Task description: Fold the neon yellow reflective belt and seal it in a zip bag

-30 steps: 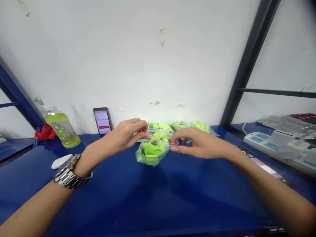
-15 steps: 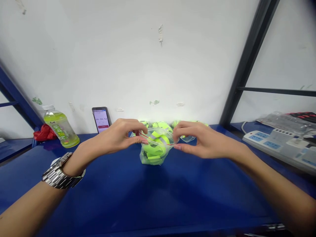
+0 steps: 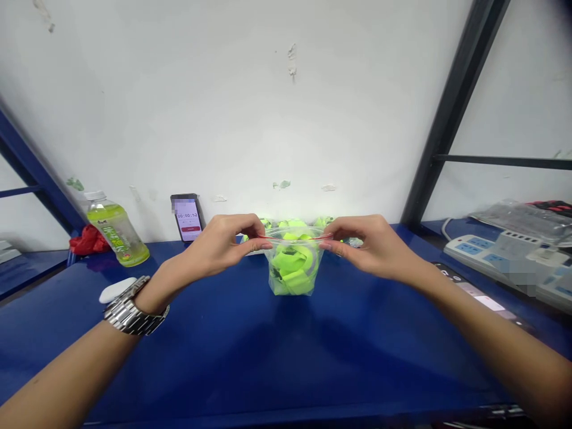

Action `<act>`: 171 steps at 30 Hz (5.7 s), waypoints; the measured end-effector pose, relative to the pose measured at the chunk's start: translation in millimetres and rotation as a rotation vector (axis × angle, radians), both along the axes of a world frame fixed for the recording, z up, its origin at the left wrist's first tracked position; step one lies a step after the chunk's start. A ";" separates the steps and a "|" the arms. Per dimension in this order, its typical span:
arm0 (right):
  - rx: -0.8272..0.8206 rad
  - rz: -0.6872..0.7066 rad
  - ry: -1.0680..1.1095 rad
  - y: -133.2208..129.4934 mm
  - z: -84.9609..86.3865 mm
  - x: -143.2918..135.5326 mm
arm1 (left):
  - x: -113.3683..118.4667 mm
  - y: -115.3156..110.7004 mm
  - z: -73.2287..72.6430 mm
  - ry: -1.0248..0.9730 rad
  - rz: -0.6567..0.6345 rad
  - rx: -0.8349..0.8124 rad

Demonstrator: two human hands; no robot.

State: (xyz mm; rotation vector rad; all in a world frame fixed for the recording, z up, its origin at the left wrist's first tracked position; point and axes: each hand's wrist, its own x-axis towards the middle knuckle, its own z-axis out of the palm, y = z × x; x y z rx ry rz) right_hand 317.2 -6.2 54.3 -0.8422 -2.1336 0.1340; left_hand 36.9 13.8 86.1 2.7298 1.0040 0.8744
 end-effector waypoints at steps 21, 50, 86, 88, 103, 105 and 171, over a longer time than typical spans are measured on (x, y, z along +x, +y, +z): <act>0.274 -0.157 0.128 -1.2 -31.0 5.0 | 18.5 2.4 -30.4 -0.233 -0.021 -0.120; 0.202 -0.188 -0.154 -1.1 -21.3 7.3 | 23.7 -2.3 -24.2 0.005 0.036 0.187; 0.137 -0.206 -0.186 -12.5 -20.1 6.3 | 27.9 -7.9 -15.1 0.265 -0.054 0.183; 0.099 -0.181 -0.185 -14.9 -15.6 4.3 | 28.0 -6.7 -16.0 0.243 -0.052 0.171; 0.280 -0.185 -0.397 -2.0 -8.9 -19.2 | 29.6 -12.6 -13.5 0.249 -0.065 0.191; 0.333 -0.193 -0.411 -2.4 -11.4 -20.5 | 31.6 -16.5 -9.6 0.277 -0.072 0.215; 0.274 -0.102 -0.608 -13.5 -6.5 -23.0 | 42.7 -26.3 -2.4 0.436 -0.105 0.128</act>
